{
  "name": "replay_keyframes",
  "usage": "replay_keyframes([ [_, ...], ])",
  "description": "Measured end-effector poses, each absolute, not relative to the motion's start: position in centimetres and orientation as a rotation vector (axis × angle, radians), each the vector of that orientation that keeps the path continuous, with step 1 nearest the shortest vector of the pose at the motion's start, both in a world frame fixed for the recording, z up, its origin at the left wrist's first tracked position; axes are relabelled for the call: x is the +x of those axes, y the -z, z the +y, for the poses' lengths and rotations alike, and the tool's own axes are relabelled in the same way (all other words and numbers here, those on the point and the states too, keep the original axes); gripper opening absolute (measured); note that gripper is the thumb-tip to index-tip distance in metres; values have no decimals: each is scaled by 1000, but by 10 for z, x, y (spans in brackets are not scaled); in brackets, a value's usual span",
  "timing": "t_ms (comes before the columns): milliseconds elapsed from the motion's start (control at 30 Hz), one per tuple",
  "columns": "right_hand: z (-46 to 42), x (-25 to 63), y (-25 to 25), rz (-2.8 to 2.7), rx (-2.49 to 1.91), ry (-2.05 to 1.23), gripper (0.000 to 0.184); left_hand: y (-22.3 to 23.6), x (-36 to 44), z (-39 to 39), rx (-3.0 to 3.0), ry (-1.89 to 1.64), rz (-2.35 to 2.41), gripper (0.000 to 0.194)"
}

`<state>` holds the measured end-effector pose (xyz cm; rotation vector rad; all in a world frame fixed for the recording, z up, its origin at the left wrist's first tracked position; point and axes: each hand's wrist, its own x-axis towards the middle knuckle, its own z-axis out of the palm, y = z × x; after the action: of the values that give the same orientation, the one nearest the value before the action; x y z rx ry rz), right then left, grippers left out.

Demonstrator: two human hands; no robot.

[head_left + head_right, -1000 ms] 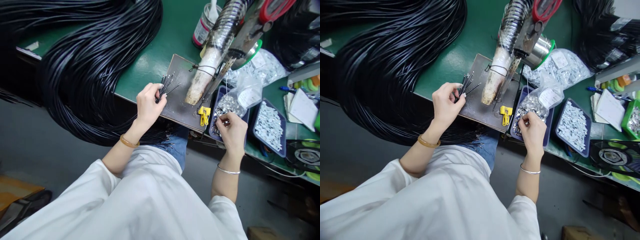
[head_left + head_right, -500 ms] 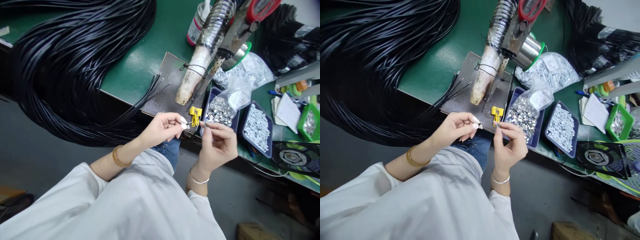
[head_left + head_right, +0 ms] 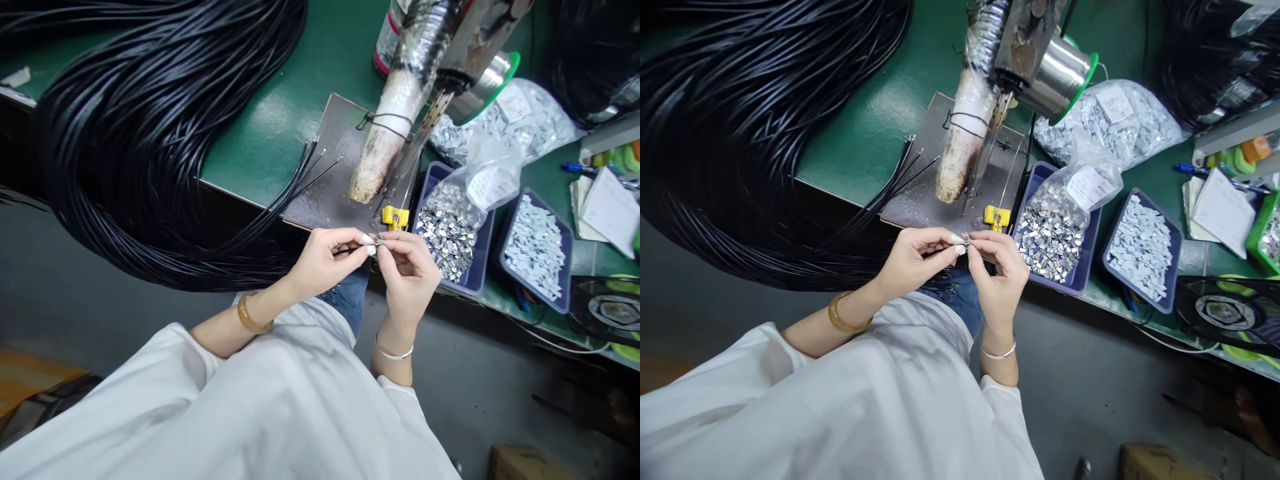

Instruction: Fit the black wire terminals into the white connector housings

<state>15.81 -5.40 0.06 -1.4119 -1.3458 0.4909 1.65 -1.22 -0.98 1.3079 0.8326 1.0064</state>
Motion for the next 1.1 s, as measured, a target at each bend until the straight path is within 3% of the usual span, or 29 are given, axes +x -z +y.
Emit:
replay_keyframes([
  [300, -63, 160, -4, -1461, -1461, -350, 8, 18, 13, -14, 1977, -1228, 819, 17],
  [600, -56, 152, 3, -1265, -1385, -460, 3, 2, 13, -14, 1007, -947, 677, 31],
  [933, -62, 146, 0, -1440, -1259, -22, 19, -3, 10, -3, 959, -945, 743, 20],
  [1100, -58, 145, 4, -1390, -1321, -187, 8, -6, 9, 0, 990, -909, 732, 20],
])
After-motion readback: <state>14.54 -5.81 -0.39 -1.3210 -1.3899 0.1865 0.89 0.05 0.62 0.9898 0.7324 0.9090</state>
